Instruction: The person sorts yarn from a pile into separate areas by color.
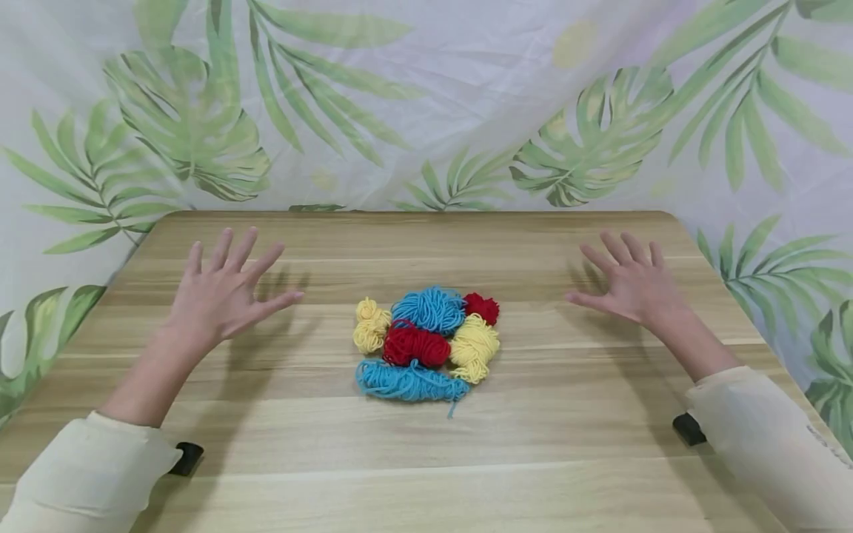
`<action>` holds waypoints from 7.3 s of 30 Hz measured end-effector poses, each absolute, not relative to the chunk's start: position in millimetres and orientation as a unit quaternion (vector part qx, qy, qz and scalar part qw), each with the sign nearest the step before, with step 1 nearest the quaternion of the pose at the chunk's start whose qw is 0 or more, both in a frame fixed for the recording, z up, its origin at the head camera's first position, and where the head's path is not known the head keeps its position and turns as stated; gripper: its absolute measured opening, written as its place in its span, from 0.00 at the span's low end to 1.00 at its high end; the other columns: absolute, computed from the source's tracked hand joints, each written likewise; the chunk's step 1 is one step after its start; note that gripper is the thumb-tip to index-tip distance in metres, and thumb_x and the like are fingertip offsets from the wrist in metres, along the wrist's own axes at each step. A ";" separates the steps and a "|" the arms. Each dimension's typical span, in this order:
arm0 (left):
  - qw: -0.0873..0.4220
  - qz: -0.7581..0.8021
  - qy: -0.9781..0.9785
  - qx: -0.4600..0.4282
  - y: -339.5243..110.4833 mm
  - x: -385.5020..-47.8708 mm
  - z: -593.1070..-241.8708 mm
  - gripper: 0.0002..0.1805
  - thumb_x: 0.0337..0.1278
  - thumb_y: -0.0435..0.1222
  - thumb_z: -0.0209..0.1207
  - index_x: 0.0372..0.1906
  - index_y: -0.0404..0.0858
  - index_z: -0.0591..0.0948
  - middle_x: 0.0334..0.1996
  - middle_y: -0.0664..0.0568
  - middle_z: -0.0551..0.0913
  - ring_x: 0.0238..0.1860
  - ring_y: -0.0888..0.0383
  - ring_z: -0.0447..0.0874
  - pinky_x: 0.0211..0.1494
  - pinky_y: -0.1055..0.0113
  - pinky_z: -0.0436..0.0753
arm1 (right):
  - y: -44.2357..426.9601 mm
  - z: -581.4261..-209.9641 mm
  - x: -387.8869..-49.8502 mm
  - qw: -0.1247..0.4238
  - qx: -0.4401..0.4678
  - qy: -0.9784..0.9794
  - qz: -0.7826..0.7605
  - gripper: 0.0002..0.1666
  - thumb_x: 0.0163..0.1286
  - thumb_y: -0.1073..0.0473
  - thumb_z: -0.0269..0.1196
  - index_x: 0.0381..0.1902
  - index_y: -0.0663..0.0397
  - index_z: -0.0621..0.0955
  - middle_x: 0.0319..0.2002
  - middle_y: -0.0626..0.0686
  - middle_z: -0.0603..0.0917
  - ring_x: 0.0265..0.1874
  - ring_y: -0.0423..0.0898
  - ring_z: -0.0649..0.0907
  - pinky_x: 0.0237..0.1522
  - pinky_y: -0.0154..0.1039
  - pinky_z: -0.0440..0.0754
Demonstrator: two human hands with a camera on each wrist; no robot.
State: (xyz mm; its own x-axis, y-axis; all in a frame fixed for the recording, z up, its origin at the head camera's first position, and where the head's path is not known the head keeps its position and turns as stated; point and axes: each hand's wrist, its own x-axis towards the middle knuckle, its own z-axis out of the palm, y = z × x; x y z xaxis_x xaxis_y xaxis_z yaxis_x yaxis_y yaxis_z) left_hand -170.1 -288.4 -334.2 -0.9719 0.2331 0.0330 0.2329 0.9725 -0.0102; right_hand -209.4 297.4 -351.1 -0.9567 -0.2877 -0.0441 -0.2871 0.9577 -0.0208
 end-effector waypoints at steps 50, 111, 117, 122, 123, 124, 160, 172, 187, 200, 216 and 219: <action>0.016 -0.032 -0.978 -0.204 -238.4 -171.5 -337.0 0.47 0.66 0.67 0.55 0.80 0.43 0.65 0.81 0.35 0.55 0.79 0.31 0.50 0.76 0.30 0.52 | 242.6 -349.3 -204.9 -0.012 -0.242 0.969 -0.047 0.52 0.68 0.29 0.62 0.79 0.52 0.66 0.79 0.65 0.61 0.76 0.68 0.61 0.74 0.68 0.57; -0.064 -0.287 -0.884 -0.363 -197.9 -175.2 -345.3 0.33 0.56 0.45 0.76 0.63 0.33 0.82 0.60 0.43 0.84 0.58 0.46 0.82 0.59 0.43 0.81 | 200.0 -348.2 -189.4 0.020 -0.325 0.936 -0.133 0.47 0.68 0.34 0.65 0.76 0.53 0.71 0.73 0.63 0.72 0.71 0.65 0.72 0.68 0.67 0.70; -0.071 -0.281 -0.884 -0.367 -197.3 -174.8 -346.4 0.34 0.52 0.44 0.78 0.62 0.33 0.82 0.60 0.43 0.84 0.58 0.45 0.82 0.60 0.41 0.80 | 197.0 -346.2 -184.8 0.012 -0.336 0.931 -0.142 0.47 0.67 0.35 0.67 0.75 0.55 0.72 0.70 0.63 0.75 0.69 0.64 0.74 0.67 0.66 0.72; -0.077 -0.270 -0.889 -0.361 -196.3 -174.9 -348.7 0.34 0.51 0.43 0.79 0.62 0.33 0.82 0.60 0.42 0.84 0.60 0.43 0.81 0.64 0.41 0.78 | 194.3 -344.7 -180.9 0.014 -0.340 0.928 -0.150 0.48 0.65 0.33 0.67 0.74 0.55 0.74 0.68 0.63 0.77 0.67 0.64 0.76 0.64 0.66 0.74; -0.078 -0.268 -0.890 -0.360 -196.1 -175.0 -349.4 0.34 0.50 0.42 0.79 0.62 0.33 0.83 0.59 0.42 0.84 0.60 0.42 0.81 0.64 0.42 0.78 | 193.8 -344.4 -180.1 0.017 -0.338 0.928 -0.153 0.48 0.65 0.32 0.68 0.73 0.55 0.74 0.67 0.63 0.78 0.66 0.64 0.76 0.64 0.66 0.75; -0.076 -0.265 -0.891 -0.361 -196.3 -175.3 -350.4 0.33 0.50 0.42 0.79 0.61 0.32 0.83 0.59 0.42 0.84 0.60 0.42 0.81 0.63 0.42 0.79 | 193.3 -344.2 -179.5 0.020 -0.337 0.928 -0.157 0.48 0.64 0.33 0.69 0.73 0.55 0.75 0.67 0.62 0.78 0.65 0.63 0.77 0.62 0.66 0.77; -0.049 -0.307 -0.899 -0.307 -215.6 -183.5 -348.1 0.19 0.49 0.26 0.70 0.49 0.30 0.85 0.41 0.47 0.87 0.38 0.54 0.80 0.43 0.55 0.84 | 163.6 -345.7 -161.0 0.132 -0.366 0.881 -0.269 0.40 0.56 0.48 0.81 0.63 0.57 0.80 0.42 0.52 0.85 0.35 0.43 0.85 0.41 0.41 0.85; -0.026 -0.325 -0.906 -0.271 -240.3 -184.8 -344.2 0.19 0.50 0.24 0.72 0.50 0.28 0.84 0.45 0.43 0.87 0.41 0.51 0.80 0.44 0.54 0.84 | 159.2 -349.5 -160.6 0.109 -0.387 0.877 -0.263 0.39 0.54 0.46 0.82 0.59 0.58 0.82 0.47 0.51 0.86 0.34 0.43 0.83 0.38 0.37 0.84; 0.004 -0.323 -0.920 -0.222 -277.6 -186.5 -347.4 0.20 0.53 0.25 0.71 0.52 0.28 0.84 0.46 0.39 0.86 0.44 0.46 0.82 0.43 0.58 0.85 | 153.5 -349.6 -164.4 0.113 -0.405 0.877 -0.234 0.29 0.56 0.57 0.78 0.56 0.59 0.85 0.47 0.51 0.87 0.37 0.43 0.79 0.39 0.37 0.81; 0.016 -0.325 -0.925 -0.195 -304.8 -188.0 -350.9 0.20 0.53 0.26 0.72 0.52 0.28 0.84 0.47 0.37 0.86 0.41 0.55 0.80 0.41 0.69 0.84 | 155.4 -349.2 -167.9 0.131 -0.397 0.868 -0.268 0.19 0.57 0.64 0.75 0.47 0.56 0.86 0.40 0.48 0.87 0.37 0.44 0.82 0.42 0.42 0.85; 0.011 -0.318 -0.929 -0.187 -327.4 -189.5 -354.5 0.20 0.53 0.26 0.73 0.53 0.27 0.84 0.49 0.32 0.85 0.37 0.68 0.81 0.37 0.78 0.82 | 168.7 -338.5 -171.3 0.127 -0.389 0.865 -0.290 0.19 0.54 0.66 0.70 0.47 0.55 0.85 0.37 0.44 0.85 0.36 0.44 0.82 0.36 0.43 0.85; 0.013 -0.315 -0.931 -0.186 -328.5 -189.1 -354.3 0.20 0.53 0.26 0.73 0.53 0.27 0.84 0.49 0.33 0.85 0.37 0.67 0.81 0.37 0.77 0.82 | 171.3 -335.8 -172.9 0.124 -0.383 0.868 -0.290 0.20 0.54 0.64 0.69 0.47 0.54 0.85 0.36 0.44 0.85 0.36 0.45 0.82 0.33 0.41 0.83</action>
State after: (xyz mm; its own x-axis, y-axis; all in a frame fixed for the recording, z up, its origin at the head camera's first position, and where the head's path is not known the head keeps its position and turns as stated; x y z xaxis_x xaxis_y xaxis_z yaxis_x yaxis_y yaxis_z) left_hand -189.1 -328.5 -354.3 -0.9303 0.3386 0.1411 0.3548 0.7326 0.5809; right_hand -172.9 171.3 -335.8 -0.6753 -0.7375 0.0073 -0.5939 0.5380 -0.5982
